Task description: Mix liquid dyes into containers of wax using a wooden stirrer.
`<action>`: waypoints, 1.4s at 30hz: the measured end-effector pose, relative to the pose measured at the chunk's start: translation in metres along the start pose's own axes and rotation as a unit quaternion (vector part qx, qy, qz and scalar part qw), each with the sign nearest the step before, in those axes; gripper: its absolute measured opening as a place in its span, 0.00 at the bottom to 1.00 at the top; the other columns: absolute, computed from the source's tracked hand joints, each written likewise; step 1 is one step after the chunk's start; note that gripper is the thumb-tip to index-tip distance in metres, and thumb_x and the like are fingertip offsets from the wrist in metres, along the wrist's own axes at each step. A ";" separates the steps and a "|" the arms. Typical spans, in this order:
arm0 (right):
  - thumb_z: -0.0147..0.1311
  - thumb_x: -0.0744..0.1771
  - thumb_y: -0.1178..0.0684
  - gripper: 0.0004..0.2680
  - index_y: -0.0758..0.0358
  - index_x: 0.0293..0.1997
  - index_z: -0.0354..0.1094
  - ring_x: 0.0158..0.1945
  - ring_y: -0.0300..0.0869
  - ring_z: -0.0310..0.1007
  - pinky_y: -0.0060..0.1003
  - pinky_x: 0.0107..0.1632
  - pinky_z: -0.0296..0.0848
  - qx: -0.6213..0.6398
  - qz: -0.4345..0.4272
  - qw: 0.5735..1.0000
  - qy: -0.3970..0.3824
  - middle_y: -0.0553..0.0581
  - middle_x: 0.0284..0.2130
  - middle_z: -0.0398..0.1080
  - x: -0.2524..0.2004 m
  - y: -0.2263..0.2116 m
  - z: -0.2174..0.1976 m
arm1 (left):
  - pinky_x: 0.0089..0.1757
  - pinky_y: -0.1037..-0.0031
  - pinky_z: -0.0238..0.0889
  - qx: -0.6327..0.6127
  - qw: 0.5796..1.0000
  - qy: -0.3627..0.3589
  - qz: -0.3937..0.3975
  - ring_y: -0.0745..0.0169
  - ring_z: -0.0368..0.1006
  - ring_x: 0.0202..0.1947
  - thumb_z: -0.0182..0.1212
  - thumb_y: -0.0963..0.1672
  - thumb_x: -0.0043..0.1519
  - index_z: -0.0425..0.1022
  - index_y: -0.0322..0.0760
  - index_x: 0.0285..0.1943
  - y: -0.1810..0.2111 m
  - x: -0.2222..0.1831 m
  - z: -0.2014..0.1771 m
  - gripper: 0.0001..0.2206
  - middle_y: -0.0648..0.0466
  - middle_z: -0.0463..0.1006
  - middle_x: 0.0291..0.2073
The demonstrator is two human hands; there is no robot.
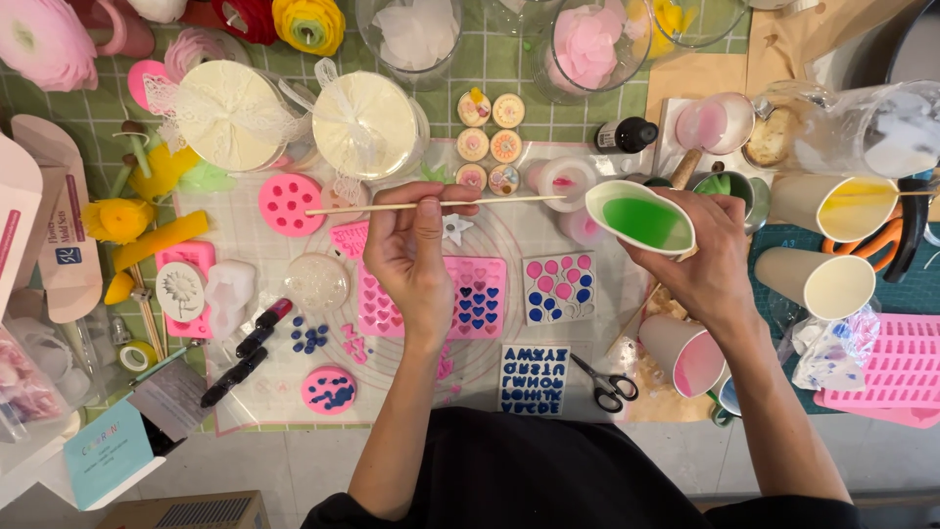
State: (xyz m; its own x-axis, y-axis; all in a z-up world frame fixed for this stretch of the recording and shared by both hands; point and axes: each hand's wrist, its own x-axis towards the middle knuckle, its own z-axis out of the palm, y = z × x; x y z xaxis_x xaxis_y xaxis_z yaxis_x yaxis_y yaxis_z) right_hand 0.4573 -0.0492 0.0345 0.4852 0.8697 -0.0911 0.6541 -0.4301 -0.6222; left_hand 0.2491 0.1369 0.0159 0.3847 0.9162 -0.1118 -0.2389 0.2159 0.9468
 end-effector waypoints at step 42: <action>0.69 0.64 0.50 0.15 0.58 0.55 0.75 0.47 0.46 0.74 0.40 0.56 0.58 -0.040 -0.002 0.999 -0.016 0.54 0.45 0.77 0.018 -0.019 -0.001 | 0.49 0.67 0.76 -0.027 1.000 -0.004 -0.006 0.59 0.80 0.44 0.52 0.40 0.75 0.69 0.28 0.54 0.003 -0.001 -0.003 0.06 0.43 0.82 0.43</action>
State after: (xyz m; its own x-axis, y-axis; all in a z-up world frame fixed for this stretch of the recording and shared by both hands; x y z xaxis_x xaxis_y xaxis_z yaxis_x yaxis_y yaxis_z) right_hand 0.4540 -0.0257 0.0457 0.4640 0.8785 -0.1138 0.7012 -0.4427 -0.5589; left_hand 0.2454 0.1381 0.0179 0.3949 0.9108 -0.1203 -0.2824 0.2449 0.9275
